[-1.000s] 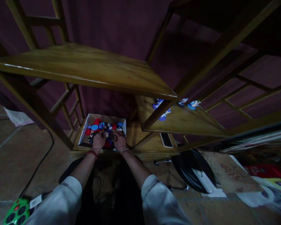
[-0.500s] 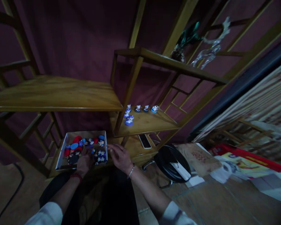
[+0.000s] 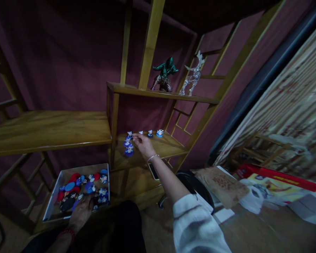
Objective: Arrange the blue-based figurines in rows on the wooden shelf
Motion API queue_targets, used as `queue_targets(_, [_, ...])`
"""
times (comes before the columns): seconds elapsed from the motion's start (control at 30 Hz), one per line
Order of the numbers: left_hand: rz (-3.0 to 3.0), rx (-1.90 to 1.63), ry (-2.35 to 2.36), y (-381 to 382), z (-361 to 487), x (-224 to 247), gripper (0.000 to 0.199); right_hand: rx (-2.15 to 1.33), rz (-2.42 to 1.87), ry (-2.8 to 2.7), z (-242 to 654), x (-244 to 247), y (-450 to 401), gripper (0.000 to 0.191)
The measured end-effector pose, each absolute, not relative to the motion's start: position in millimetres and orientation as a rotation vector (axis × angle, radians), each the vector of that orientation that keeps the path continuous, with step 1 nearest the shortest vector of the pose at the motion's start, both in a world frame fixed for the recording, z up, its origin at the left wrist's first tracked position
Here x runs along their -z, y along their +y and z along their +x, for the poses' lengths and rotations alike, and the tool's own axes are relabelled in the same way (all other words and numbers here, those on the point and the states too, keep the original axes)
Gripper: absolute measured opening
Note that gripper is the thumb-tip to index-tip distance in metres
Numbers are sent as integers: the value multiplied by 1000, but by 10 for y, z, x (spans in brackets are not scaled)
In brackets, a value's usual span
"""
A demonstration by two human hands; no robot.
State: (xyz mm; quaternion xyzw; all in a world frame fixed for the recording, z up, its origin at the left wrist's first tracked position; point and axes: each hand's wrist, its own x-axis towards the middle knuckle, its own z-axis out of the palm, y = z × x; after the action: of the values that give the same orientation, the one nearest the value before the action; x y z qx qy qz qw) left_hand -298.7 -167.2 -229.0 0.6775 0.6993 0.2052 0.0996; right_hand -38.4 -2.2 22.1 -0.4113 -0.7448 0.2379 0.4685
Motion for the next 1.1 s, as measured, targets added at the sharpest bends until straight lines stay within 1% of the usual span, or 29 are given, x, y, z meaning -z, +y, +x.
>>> queue_targets(0.17, [2010, -679, 2060, -1671, -2987, 2329, 36, -829, -1045, -1903, -445, -159, 278, 28])
queue_targets(0.27, [2032, -716, 2060, -1662, -2999, 2346, 35, -892, -1023, -1960, -454, -63, 384, 33])
queue_targets(0.4, [2047, -704, 2058, -1651, -3005, 2352, 35, -895, -980, -1998, -445, 42, 466, 32])
queue_targets(0.6, [2037, -679, 2092, -1663, -2989, 2327, 34, -823, -899, -2074, -415, 80, 485, 22])
queue_targets(0.7, [2025, -649, 2084, -1673, -2976, 2279, 35, -861, -860, -2036, -423, 120, 496, 19])
queue_targets(0.93, [1963, -589, 2102, -1678, -2945, 2202, 36, -962, -823, -1946, -483, 156, 502, 21])
queue_targets(1.1, [1938, -629, 2071, -1677, -2948, 2212, 35, -877, -839, -2006, -470, 98, 450, 21])
